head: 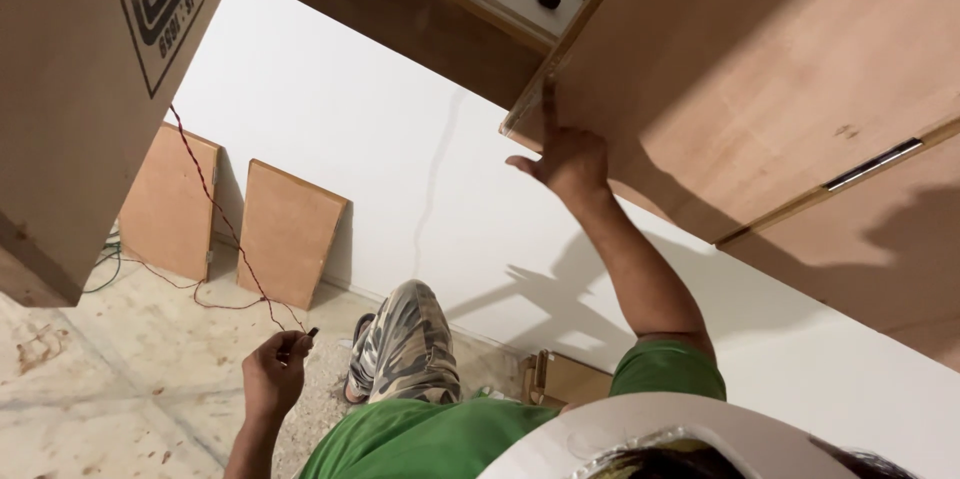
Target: The person places a purple container on a shelf, then uses a small metal tool to adjust a hinge on a wooden cabinet door. The person repeatedly aligns and tightens the hinge while holding the door steady.
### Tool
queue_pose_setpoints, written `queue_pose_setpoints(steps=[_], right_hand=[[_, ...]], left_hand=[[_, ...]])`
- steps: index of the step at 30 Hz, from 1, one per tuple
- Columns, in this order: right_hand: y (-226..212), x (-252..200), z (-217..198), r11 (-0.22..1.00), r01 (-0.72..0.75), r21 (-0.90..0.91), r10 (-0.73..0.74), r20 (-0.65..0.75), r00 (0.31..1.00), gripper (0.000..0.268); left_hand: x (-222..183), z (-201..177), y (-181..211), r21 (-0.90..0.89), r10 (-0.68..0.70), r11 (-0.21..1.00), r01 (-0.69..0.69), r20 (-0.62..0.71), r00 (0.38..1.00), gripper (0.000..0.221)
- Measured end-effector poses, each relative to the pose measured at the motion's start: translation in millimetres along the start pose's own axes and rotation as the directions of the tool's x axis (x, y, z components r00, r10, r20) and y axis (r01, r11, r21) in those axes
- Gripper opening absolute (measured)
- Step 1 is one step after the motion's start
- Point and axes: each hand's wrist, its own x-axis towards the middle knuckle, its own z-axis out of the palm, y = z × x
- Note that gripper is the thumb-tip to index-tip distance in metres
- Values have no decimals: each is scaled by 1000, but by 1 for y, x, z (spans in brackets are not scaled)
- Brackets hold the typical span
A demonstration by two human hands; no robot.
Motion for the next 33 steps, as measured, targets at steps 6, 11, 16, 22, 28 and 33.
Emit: queue_pose_setpoints(steps=[6, 11, 16, 22, 28, 33], right_hand=[[-30, -26, 40, 995, 96, -13, -97, -128, 987, 135], [-50, -32, 33, 994, 109, 22, -102, -216, 971, 131], [-43, -32, 12, 928, -20, 371, -154, 434, 888, 126], [1, 1, -55, 768, -68, 637, 56, 39, 998, 147], [-11, 10, -57, 912, -249, 327, 170, 252, 953, 151], [-34, -3, 32, 986, -166, -19, 166, 9, 986, 136]], left_hand=[[1, 0, 0, 32, -20, 999, 19, 16, 1000, 20], [-2, -11, 1, 70, -8, 998, 7, 3, 1000, 20], [-2, -17, -1, 61, -3, 998, 4, -23, 1000, 19], [5, -4, 6, 21, 18, 1000, -18, 17, 1000, 20], [8, 8, 19, 66, 5, 998, -8, 51, 999, 20], [3, 4, 11, 95, -18, 995, 11, 66, 998, 20]])
